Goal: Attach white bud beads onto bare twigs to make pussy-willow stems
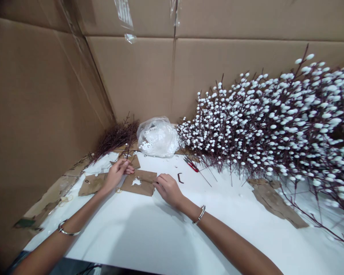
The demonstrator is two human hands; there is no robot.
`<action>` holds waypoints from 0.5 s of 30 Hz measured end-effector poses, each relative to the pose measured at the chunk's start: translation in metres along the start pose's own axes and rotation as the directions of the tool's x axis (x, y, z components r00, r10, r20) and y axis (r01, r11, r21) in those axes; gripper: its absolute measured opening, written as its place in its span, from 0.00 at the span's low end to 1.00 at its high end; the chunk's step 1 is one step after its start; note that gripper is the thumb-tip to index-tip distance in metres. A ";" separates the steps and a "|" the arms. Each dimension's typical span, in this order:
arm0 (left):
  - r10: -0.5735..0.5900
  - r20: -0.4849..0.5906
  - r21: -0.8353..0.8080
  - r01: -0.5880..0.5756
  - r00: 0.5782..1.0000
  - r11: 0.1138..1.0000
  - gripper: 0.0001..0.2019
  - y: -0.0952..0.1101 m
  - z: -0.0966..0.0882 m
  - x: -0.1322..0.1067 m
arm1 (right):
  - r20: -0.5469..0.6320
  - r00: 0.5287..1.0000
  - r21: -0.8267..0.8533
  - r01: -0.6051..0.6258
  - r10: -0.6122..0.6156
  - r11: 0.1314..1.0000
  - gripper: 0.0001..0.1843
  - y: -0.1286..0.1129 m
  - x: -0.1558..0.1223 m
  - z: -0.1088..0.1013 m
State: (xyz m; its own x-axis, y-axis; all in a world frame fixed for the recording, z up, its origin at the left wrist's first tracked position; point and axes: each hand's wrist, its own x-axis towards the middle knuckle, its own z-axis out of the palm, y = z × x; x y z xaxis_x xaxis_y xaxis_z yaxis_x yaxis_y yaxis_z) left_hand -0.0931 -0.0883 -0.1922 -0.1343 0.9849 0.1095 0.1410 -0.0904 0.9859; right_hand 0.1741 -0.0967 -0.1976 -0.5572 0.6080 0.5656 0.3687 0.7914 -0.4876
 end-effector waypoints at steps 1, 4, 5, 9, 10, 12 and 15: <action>0.001 0.000 0.003 -0.001 1.000 1.000 0.18 0.000 0.000 0.000 | -0.011 1.000 -0.003 0.011 -0.011 1.000 0.07 0.000 0.000 0.001; 0.008 0.000 0.013 -0.008 1.000 1.000 0.19 0.001 0.000 -0.001 | -0.020 0.999 -0.018 0.036 -0.036 0.999 0.06 0.001 0.000 0.002; 0.011 -0.002 0.016 -0.011 1.000 1.000 0.19 0.001 0.000 -0.001 | -0.018 0.999 -0.022 0.041 -0.041 0.999 0.06 0.001 0.000 0.002; 0.014 -0.005 0.018 -0.014 1.000 1.000 0.18 0.002 0.001 -0.002 | -0.016 0.999 -0.030 0.033 -0.033 0.999 0.06 0.000 -0.001 0.001; 0.013 -0.005 0.016 -0.013 1.000 1.000 0.18 0.003 0.001 -0.002 | -0.022 1.000 -0.022 0.015 -0.015 1.000 0.06 -0.001 -0.001 0.001; 0.011 -0.006 0.010 -0.011 1.000 1.000 0.18 0.003 0.002 -0.002 | -0.040 0.998 0.010 -0.050 0.051 0.999 0.07 -0.002 0.000 0.000; 0.009 -0.011 0.004 -0.009 1.000 1.000 0.18 0.003 0.001 -0.002 | -0.071 0.976 0.118 -0.198 0.207 0.973 0.08 -0.006 0.002 -0.003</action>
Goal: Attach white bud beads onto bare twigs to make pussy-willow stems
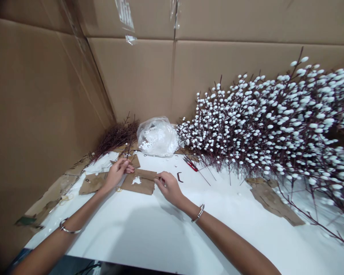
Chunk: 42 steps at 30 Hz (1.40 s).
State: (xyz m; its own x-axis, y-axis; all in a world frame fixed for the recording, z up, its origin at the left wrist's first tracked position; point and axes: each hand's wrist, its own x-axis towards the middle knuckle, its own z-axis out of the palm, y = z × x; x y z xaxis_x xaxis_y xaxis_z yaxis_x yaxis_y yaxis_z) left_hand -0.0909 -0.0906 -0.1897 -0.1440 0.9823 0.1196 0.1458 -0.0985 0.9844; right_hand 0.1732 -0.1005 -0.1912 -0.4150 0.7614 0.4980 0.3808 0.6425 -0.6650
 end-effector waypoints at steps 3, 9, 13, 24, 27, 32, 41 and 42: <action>-0.003 -0.002 -0.013 0.003 1.000 1.000 0.18 -0.002 -0.001 0.000 | -0.049 0.985 0.137 -0.160 0.168 0.978 0.09 -0.004 0.003 -0.003; -0.011 -0.014 -0.058 0.010 1.000 0.998 0.20 0.006 0.002 0.008 | -0.150 0.915 0.437 -0.279 0.375 0.855 0.10 -0.005 0.024 -0.014; -0.021 0.017 -0.189 0.024 1.000 0.982 0.20 0.036 0.013 0.027 | -0.265 0.905 0.517 -0.157 0.332 0.841 0.10 -0.015 0.066 -0.030; 0.231 0.041 -0.295 -0.209 0.972 0.932 0.17 0.160 0.050 0.074 | -0.632 0.760 0.425 0.175 0.153 0.888 0.07 -0.067 0.163 -0.071; 0.290 0.032 -0.286 -0.269 0.956 0.919 0.17 0.175 0.051 0.077 | -0.653 0.751 0.351 0.186 0.097 0.918 0.08 -0.071 0.169 -0.075; 0.321 0.016 -0.257 -0.306 0.947 0.917 0.16 0.185 0.051 0.079 | -0.664 0.747 0.195 0.192 -0.015 0.962 0.09 -0.069 0.173 -0.077; 0.292 0.019 -0.203 -0.282 0.956 0.938 0.16 0.193 0.053 0.080 | -0.666 0.733 -0.023 0.163 -0.136 0.986 0.09 -0.056 0.177 -0.083; 0.289 0.017 -0.199 -0.280 0.957 0.939 0.16 0.193 0.053 0.079 | -0.667 0.731 -0.039 0.156 -0.142 0.987 0.10 -0.055 0.177 -0.083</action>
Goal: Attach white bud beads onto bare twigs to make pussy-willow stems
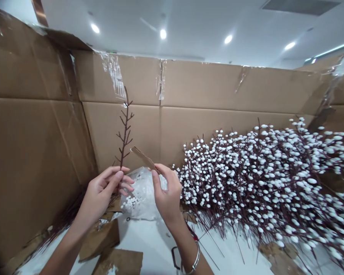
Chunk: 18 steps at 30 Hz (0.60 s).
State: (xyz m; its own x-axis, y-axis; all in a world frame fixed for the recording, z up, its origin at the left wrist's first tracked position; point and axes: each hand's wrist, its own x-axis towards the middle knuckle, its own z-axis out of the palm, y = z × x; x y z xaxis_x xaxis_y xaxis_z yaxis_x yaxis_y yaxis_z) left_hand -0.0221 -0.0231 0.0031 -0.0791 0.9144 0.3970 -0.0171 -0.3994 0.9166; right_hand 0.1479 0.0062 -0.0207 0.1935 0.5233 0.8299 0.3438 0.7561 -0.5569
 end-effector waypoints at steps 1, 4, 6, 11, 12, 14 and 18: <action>-0.004 -0.001 0.003 0.004 1.000 1.000 0.16 0.000 0.000 0.000 | 0.001 1.000 -0.014 0.003 -0.003 1.000 0.10 0.001 0.000 0.000; -0.014 0.000 0.005 0.014 1.000 1.000 0.16 -0.002 0.000 0.000 | 0.007 1.000 -0.042 0.020 -0.019 0.999 0.10 0.005 0.001 -0.001; -0.014 0.002 0.003 0.014 1.000 1.000 0.16 -0.004 0.000 0.001 | 0.007 0.999 -0.056 0.042 -0.042 0.998 0.10 0.006 0.002 -0.001; -0.014 -0.007 0.013 0.014 1.000 1.000 0.16 -0.006 0.000 0.004 | -0.001 0.997 -0.078 0.077 -0.078 0.994 0.10 0.007 0.004 -0.002; -0.015 -0.007 0.014 0.015 1.000 1.000 0.16 -0.006 0.000 0.004 | 0.002 0.997 -0.080 0.079 -0.079 0.994 0.10 0.007 0.004 -0.002; -0.015 -0.001 0.014 0.015 1.000 1.000 0.16 -0.006 0.000 0.003 | 0.009 0.996 -0.083 0.088 -0.088 0.993 0.10 0.008 0.004 -0.002; -0.009 0.003 0.008 0.009 1.000 1.000 0.15 -0.006 0.000 0.003 | 0.019 0.994 -0.089 0.109 -0.107 0.990 0.10 0.008 0.004 -0.001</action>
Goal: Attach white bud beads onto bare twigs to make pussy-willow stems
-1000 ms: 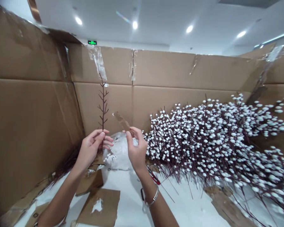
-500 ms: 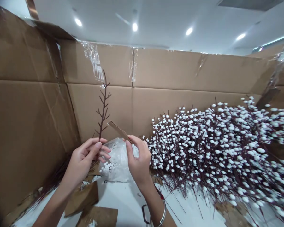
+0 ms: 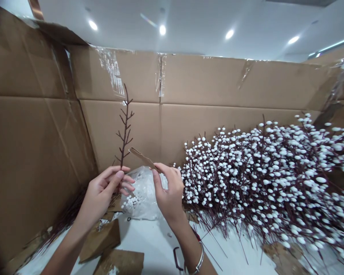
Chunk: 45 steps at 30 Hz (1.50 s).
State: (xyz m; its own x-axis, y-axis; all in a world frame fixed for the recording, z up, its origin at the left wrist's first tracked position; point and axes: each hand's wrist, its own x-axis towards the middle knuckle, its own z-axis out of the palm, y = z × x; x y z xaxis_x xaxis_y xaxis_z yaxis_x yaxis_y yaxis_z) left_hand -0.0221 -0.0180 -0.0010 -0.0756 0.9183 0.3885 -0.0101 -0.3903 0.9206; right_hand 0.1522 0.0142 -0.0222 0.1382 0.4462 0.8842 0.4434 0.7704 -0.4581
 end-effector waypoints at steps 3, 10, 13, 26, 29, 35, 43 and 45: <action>0.002 -0.005 -0.008 -0.002 1.000 1.000 0.15 0.000 0.000 0.000 | -0.013 1.000 0.007 0.004 -0.004 1.000 0.10 0.000 0.000 0.000; 0.005 0.000 -0.006 -0.005 1.000 1.000 0.16 -0.001 -0.001 0.000 | -0.021 0.999 -0.028 0.031 -0.031 0.999 0.09 -0.002 0.002 -0.001; 0.009 -0.004 -0.002 -0.009 1.000 1.000 0.16 0.000 -0.001 0.000 | -0.025 0.999 -0.039 0.047 -0.048 0.998 0.09 -0.002 0.003 -0.002; -0.003 0.007 0.044 0.003 1.000 0.999 0.16 -0.005 -0.001 0.001 | -0.082 0.997 -0.025 0.004 -0.006 1.000 0.10 -0.005 0.003 -0.006; -0.003 0.005 0.069 0.002 1.000 0.998 0.16 -0.007 -0.001 0.000 | -0.072 0.997 -0.037 0.018 -0.021 0.999 0.10 -0.005 0.003 -0.005; -0.002 -0.001 0.072 0.002 1.000 0.997 0.17 -0.006 0.001 -0.001 | -0.052 0.996 -0.062 0.063 -0.066 0.996 0.10 -0.004 0.004 -0.003; -0.003 0.007 0.078 0.002 1.000 0.997 0.17 -0.007 0.000 -0.001 | -0.064 0.997 -0.064 0.044 -0.048 0.997 0.10 -0.005 0.004 -0.005; -0.010 0.011 0.084 0.009 1.000 0.996 0.17 -0.005 0.000 -0.001 | -0.063 0.996 -0.065 0.058 -0.062 0.996 0.10 -0.004 0.004 -0.005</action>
State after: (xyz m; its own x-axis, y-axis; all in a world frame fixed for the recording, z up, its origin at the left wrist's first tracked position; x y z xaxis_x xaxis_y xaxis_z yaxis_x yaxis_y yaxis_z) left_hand -0.0220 -0.0169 -0.0062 -0.0640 0.9230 0.3793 0.0734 -0.3747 0.9242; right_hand 0.1553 0.0104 -0.0165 0.1656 0.3677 0.9151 0.5073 0.7639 -0.3988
